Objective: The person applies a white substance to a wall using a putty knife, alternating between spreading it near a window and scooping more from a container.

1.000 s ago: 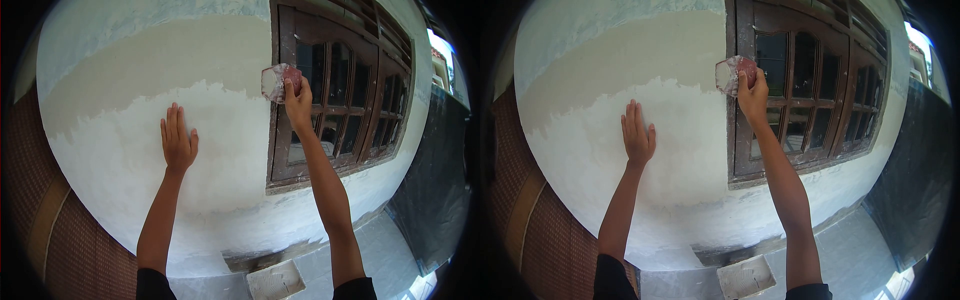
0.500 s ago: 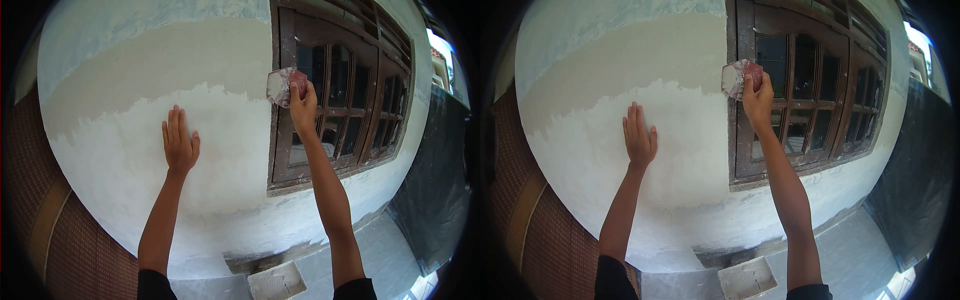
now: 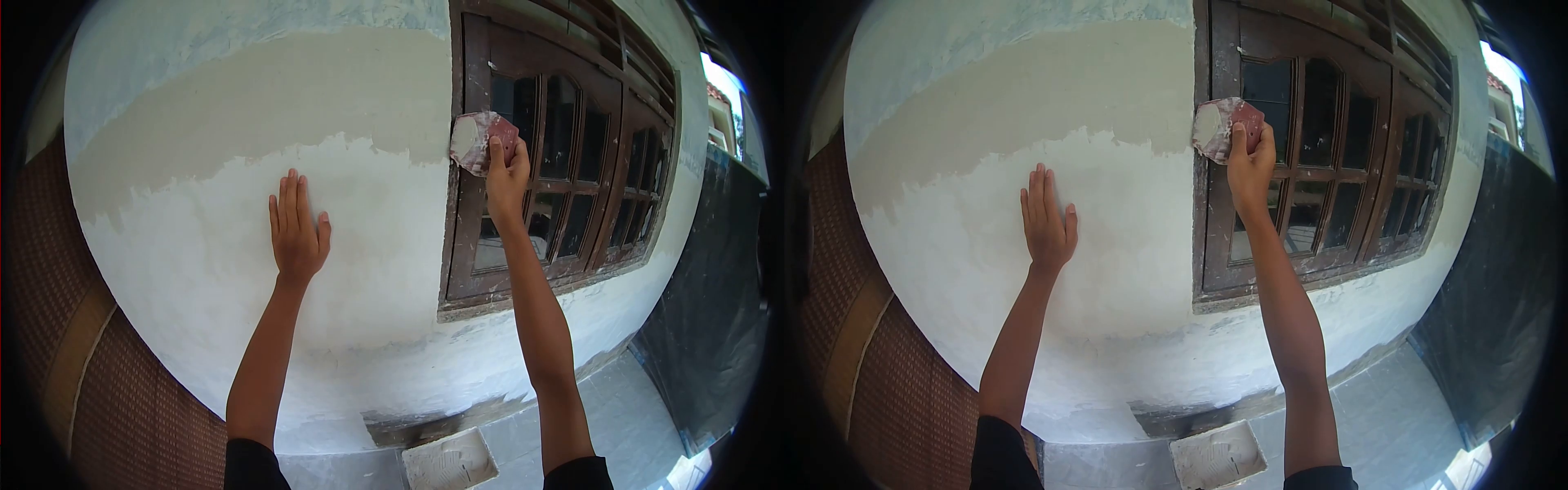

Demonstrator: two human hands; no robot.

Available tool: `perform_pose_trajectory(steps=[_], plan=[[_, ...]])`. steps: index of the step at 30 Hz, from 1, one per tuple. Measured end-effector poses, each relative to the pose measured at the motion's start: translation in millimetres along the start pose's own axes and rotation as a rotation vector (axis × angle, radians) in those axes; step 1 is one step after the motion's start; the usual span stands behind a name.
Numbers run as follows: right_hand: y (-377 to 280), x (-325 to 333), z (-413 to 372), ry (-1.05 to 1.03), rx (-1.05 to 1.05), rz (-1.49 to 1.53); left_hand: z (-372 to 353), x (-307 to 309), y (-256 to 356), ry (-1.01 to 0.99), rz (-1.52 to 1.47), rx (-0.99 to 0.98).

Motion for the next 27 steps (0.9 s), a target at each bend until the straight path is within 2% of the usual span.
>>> perform_pose_trajectory(steps=[2, 4, 6, 7, 8, 10, 12, 14, 18, 19, 23, 27], plan=[[-12.4, -22.2, -7.7, -0.097, 0.087, 0.009, 2.4, 0.8, 1.3, 0.013, 0.020, -0.007], [-22.6, -35.2, -13.6, -0.111, 0.120, 0.017, 1.4, 1.2, 0.4, 0.015, 0.015, -0.014], [-28.4, -38.0, -14.6, -0.097, 0.175, -0.255, 1.2, 0.9, 0.4, 0.011, 0.017, -0.018], [-18.4, -28.5, -8.2, -0.052, 0.198, -0.246, 1.1, 1.1, 0.0, 0.011, 0.019, -0.019], [-19.6, -21.3, -6.0, -0.053, 0.200, -0.245, 1.4, 1.6, 0.1, 0.013, 0.021, -0.018], [-9.3, -1.0, -1.9, 0.014, 0.074, -0.133, 1.6, 2.1, 0.9, 0.016, 0.007, -0.008], [-13.5, -1.2, -4.6, 0.017, 0.067, -0.059, 0.4, 2.4, 0.7, 0.016, 0.014, -0.003], [-18.0, -18.3, -9.1, -0.072, 0.089, -0.008, 1.9, 1.6, 2.0, 0.017, 0.017, -0.004], [-25.6, -42.0, -19.5, -0.126, 0.214, -0.186, 1.1, 2.7, 2.3, 0.021, 0.021, -0.017], [-26.3, -37.2, -18.7, -0.117, 0.192, -0.221, 1.2, 3.3, 1.4, 0.023, 0.022, -0.023], [-14.1, 0.9, -8.5, -0.007, 0.128, -0.157, -0.5, 2.0, 1.0, 0.016, 0.035, -0.012], [-13.5, -13.4, -12.6, -0.069, 0.069, -0.007, 1.3, 2.4, 2.2, 0.022, 0.028, -0.014]])
Point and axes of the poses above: each hand's wrist, its own z-axis towards the middle knuckle, its own x-axis out of the back of the hand, y = z × x, the point moved 10 cm from there along z, towards the middle knuckle
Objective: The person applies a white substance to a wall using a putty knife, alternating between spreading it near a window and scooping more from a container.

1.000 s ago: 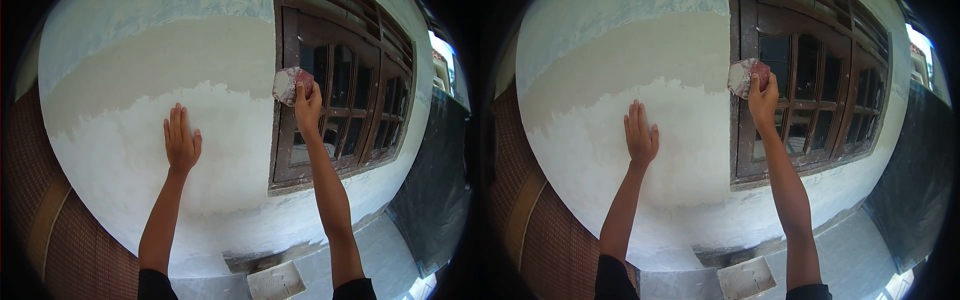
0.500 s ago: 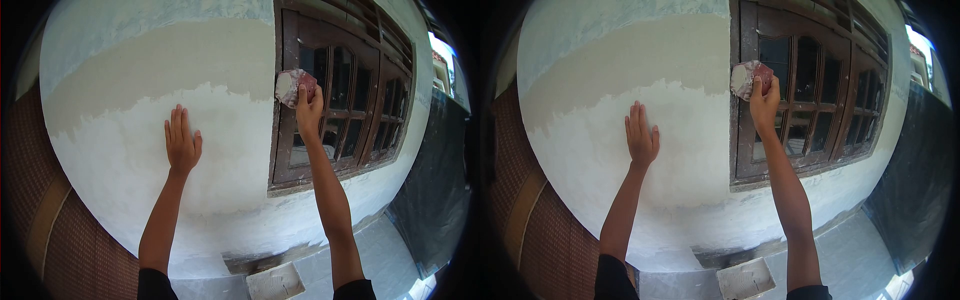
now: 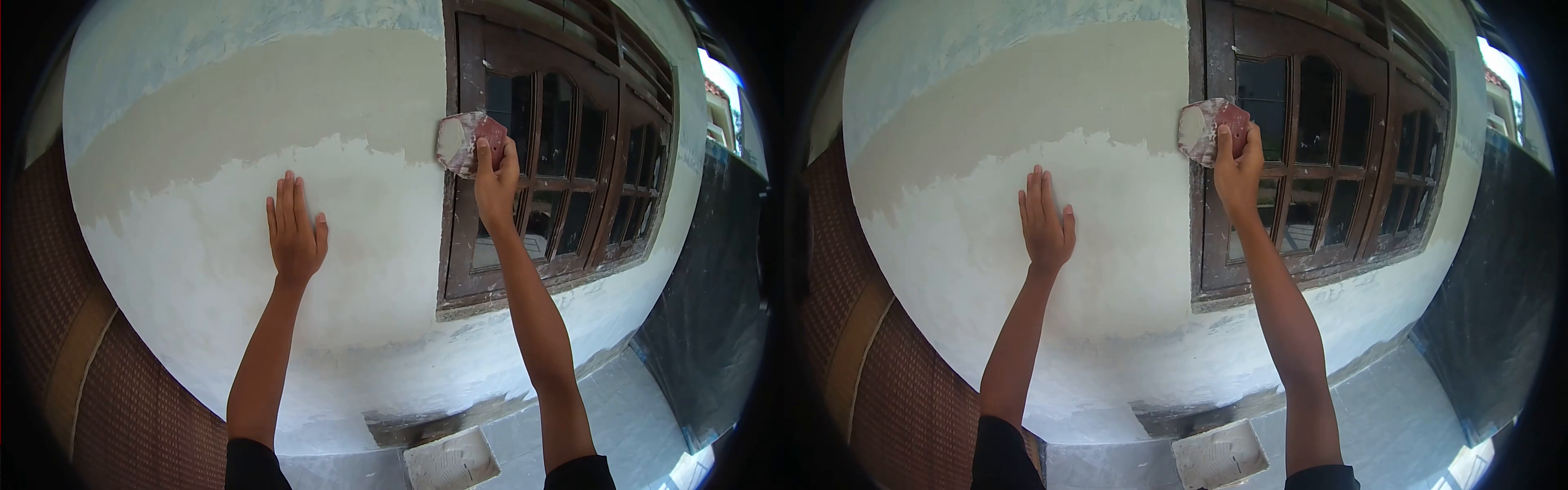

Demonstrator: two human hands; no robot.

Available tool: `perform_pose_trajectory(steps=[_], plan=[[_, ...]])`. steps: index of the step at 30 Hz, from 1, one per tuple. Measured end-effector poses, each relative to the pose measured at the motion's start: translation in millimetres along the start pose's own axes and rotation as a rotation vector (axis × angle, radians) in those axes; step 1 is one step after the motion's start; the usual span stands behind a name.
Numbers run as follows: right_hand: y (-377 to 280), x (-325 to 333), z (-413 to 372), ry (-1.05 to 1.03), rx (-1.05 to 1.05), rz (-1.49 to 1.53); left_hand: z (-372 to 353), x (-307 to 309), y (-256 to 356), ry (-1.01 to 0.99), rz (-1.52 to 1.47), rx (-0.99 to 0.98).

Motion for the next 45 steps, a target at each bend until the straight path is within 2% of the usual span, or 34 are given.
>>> perform_pose_trajectory(steps=[5, 9, 11, 15, 17, 20, 23, 25, 28, 33, 36, 39, 40, 43, 45], plan=[[-10.4, -22.0, -9.3, -0.077, 0.087, -0.174, -0.1, 0.1, -1.6, -0.006, -0.012, -0.002], [3.0, 9.4, 0.8, 0.001, 0.059, -0.141, -0.9, -1.1, -1.6, -0.013, -0.005, 0.011], [13.3, 14.7, 1.5, 0.026, -0.072, 0.084, -0.4, -1.6, -1.7, -0.007, -0.007, 0.011], [-5.4, -18.5, -4.2, -0.060, 0.100, -0.068, -1.6, -4.8, -2.8, -0.026, -0.053, 0.005], [0.5, -16.1, -4.2, -0.069, 0.110, -0.134, -1.6, -4.4, -3.4, -0.031, -0.054, 0.001], [1.5, 10.8, 2.7, 0.045, 0.070, -0.131, -0.8, -2.6, -3.2, -0.015, 0.001, 0.007], [-5.4, 2.6, 1.7, 0.023, 0.012, -0.006, 0.1, -1.4, -1.4, -0.001, 0.005, -0.002], [-14.1, -17.8, -1.7, -0.022, 0.073, 0.000, -0.6, -1.4, -1.0, 0.001, 0.006, 0.000], [-27.9, -46.9, -10.1, -0.114, 0.087, -0.160, -1.6, -4.7, -3.0, -0.032, -0.051, 0.000], [-12.8, -17.0, 0.7, -0.025, 0.166, -0.261, 0.1, -1.1, -1.8, -0.007, -0.009, 0.001], [-0.4, 3.0, 4.0, 0.085, 0.041, -0.062, -1.8, 0.2, -1.5, 0.000, -0.004, 0.005], [-14.2, -24.8, -5.2, -0.017, 0.072, -0.055, 0.5, -0.3, -0.5, 0.001, -0.006, 0.001], [-19.7, -36.5, -8.6, -0.043, 0.147, -0.087, -0.2, 0.2, -0.7, -0.001, -0.009, 0.000], [-22.0, -40.9, -11.6, -0.077, 0.097, -0.243, 0.3, 0.6, -1.3, -0.001, -0.011, -0.008], [-10.1, -20.9, -5.2, -0.009, 0.138, -0.234, 0.4, 0.0, -1.1, -0.003, -0.009, -0.006]])
Point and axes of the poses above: each hand's wrist, its own z-axis towards the middle knuckle, its own x-axis out of the back of the hand, y = z × x, the point moved 10 cm from there along z, towards the middle knuckle
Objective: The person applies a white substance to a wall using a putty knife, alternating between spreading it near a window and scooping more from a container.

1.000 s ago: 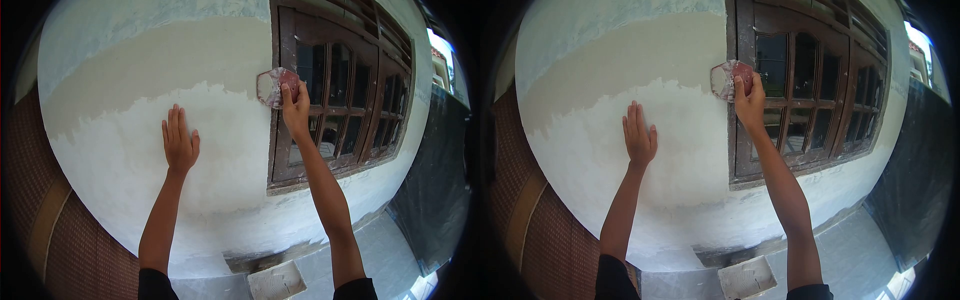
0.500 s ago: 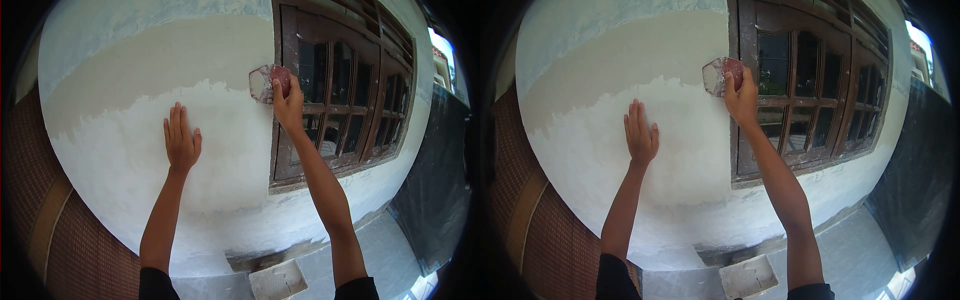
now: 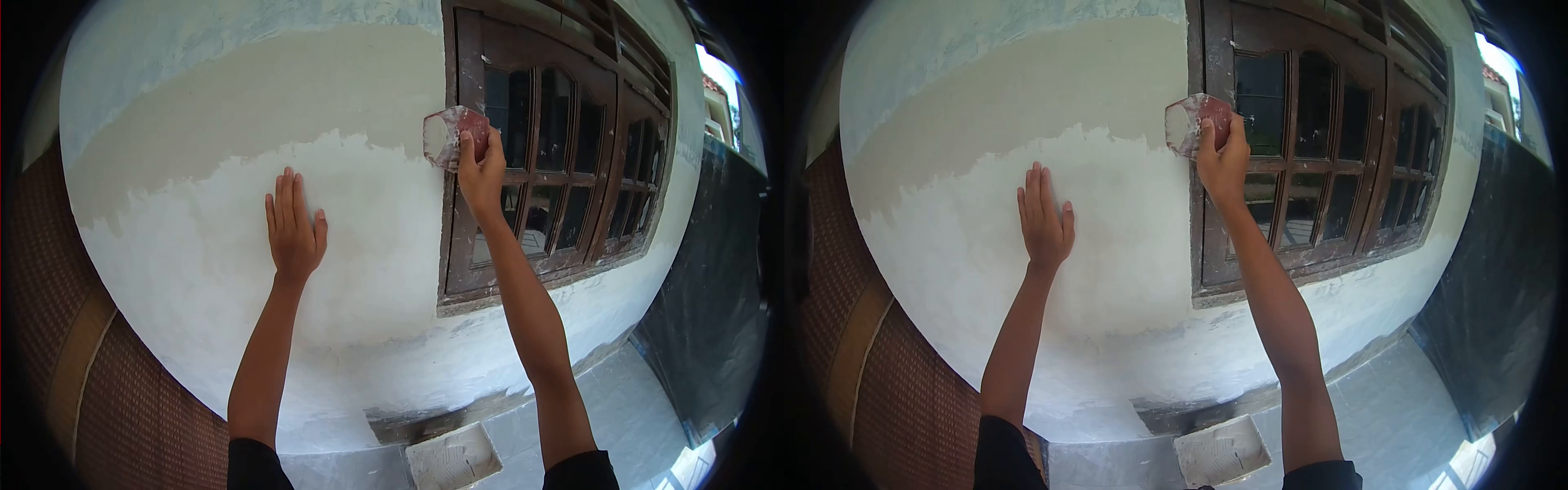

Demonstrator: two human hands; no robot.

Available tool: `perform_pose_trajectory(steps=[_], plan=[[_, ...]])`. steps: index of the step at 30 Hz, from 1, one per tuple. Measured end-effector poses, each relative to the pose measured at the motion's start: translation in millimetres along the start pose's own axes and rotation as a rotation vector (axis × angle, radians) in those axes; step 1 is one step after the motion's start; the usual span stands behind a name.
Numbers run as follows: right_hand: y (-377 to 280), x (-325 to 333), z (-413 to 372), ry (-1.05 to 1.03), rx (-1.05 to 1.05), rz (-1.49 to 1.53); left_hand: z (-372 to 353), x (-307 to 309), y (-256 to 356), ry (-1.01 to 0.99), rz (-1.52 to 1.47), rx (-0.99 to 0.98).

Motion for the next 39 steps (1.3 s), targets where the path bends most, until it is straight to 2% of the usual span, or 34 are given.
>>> perform_pose_trajectory(steps=[3, 4, 6, 10, 11, 14, 15, 18, 20, 22, 28, 30, 32, 34, 38, 39], plan=[[22.2, 35.2, 2.8, 0.160, -0.109, 0.073, -2.0, 1.0, 0.5, 0.004, 0.010, 0.006], [23.5, 34.2, 2.9, 0.160, -0.107, 0.075, -0.9, 0.9, 1.3, 0.012, 0.012, 0.002], [16.9, 23.7, 2.8, 0.129, -0.105, 0.263, -1.2, -1.9, -0.1, 0.003, -0.014, 0.004], [-9.9, -10.7, -4.2, -0.041, 0.034, 0.030, -1.0, -3.7, -1.9, -0.031, -0.053, 0.011], [-9.4, -5.7, -3.9, -0.050, -0.019, 0.019, -1.7, -4.4, -2.1, -0.035, -0.054, 0.009], [24.3, 27.7, 3.0, 0.073, -0.056, 0.107, -2.0, -4.0, -2.3, -0.032, -0.045, 0.010], [29.8, 37.5, 2.0, 0.082, -0.128, 0.104, -1.6, -1.6, -0.2, -0.012, -0.018, 0.010], [22.5, 35.4, 0.2, 0.084, -0.135, 0.241, -0.7, 0.0, 0.8, 0.010, 0.011, 0.008], [8.8, 18.9, -3.0, 0.045, -0.072, 0.233, -0.5, -1.3, 0.9, 0.002, 0.010, 0.007], [-10.0, 1.3, -6.1, -0.044, 0.064, 0.073, 0.1, 0.9, 0.7, -0.001, 0.006, 0.001], [10.5, 34.7, 3.1, 0.101, -0.002, 0.032, -1.3, -0.7, 0.7, 0.007, 0.015, 0.001], [11.8, 30.3, 4.6, 0.107, -0.072, 0.305, -1.3, -0.5, 2.6, 0.008, 0.017, 0.006], [-0.3, 12.9, 0.9, 0.047, -0.059, 0.211, -0.3, -0.4, 1.7, 0.006, 0.019, 0.016], [-23.0, -7.7, -3.5, -0.034, 0.088, 0.027, -0.3, -0.6, 0.2, -0.009, 0.007, 0.009], [2.8, 19.4, 3.9, 0.087, 0.008, -0.009, -1.5, -6.0, -2.7, -0.037, -0.037, 0.011], [7.4, 27.3, 4.1, 0.112, -0.020, 0.064, -2.0, -6.3, -1.9, -0.032, -0.030, 0.010]])
Point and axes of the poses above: each hand's wrist, its own z-axis towards the middle knuckle, its own x-axis out of the back of the hand, y = z × x, the point moved 10 cm from there along z, towards the middle knuckle
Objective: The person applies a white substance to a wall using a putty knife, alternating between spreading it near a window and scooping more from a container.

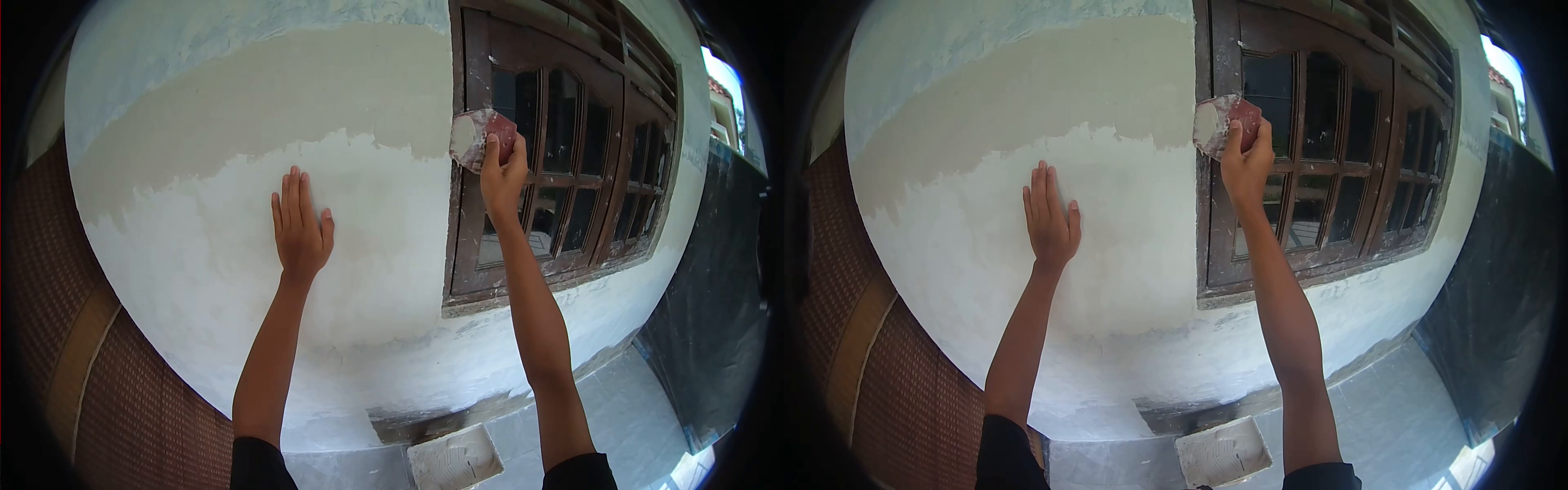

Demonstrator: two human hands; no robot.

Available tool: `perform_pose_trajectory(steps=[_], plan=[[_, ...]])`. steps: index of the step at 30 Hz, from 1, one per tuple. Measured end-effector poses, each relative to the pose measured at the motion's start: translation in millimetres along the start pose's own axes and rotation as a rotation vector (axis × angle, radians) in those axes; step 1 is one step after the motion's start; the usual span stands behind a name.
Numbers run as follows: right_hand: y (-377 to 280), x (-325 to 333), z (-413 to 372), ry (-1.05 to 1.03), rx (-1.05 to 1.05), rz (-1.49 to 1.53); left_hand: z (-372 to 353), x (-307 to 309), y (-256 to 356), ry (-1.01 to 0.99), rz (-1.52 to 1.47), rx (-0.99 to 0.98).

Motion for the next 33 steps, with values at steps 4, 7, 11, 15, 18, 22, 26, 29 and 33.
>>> perform_pose_trajectory(steps=[4, 7, 11, 15, 18, 22, 26, 29, 33], plan=[[-8.9, -9.5, -4.3, -0.018, 0.036, 0.133, -0.4, 0.5, 0.7, 0.007, 0.001, 0.004], [-22.6, -36.5, -15.2, -0.158, 0.078, -0.041, 0.9, 6.2, 2.4, 0.038, 0.034, -0.007], [-9.3, -4.6, -1.4, 0.003, 0.068, -0.050, 0.7, 5.9, 0.0, 0.037, 0.016, -0.003], [1.5, -2.4, 1.8, 0.035, -0.042, 0.071, 0.2, 5.6, 2.2, 0.050, 0.034, -0.004], [-21.8, -33.8, -9.1, -0.083, 0.019, 0.059, 1.1, 6.3, 2.2, 0.044, 0.026, -0.004], [-11.2, -26.9, -4.9, -0.087, 0.033, -0.050, 0.0, 4.2, 0.4, 0.033, 0.031, -0.012], [17.6, -0.4, 0.6, 0.031, -0.067, 0.065, -0.7, 4.8, 2.0, 0.037, 0.037, 0.000], [0.4, -14.2, -5.3, 0.006, -0.026, 0.107, 0.6, 3.4, 2.3, 0.026, 0.047, 0.000], [-18.6, -39.7, -13.1, -0.144, 0.085, -0.030, 0.1, 4.1, 2.2, 0.023, 0.027, 0.001]])
Point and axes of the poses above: each hand's wrist, its own z-axis towards the middle knuckle, its own x-axis out of the back of the hand, y = z × x, the point moved 10 cm from there along z, towards the middle knuckle
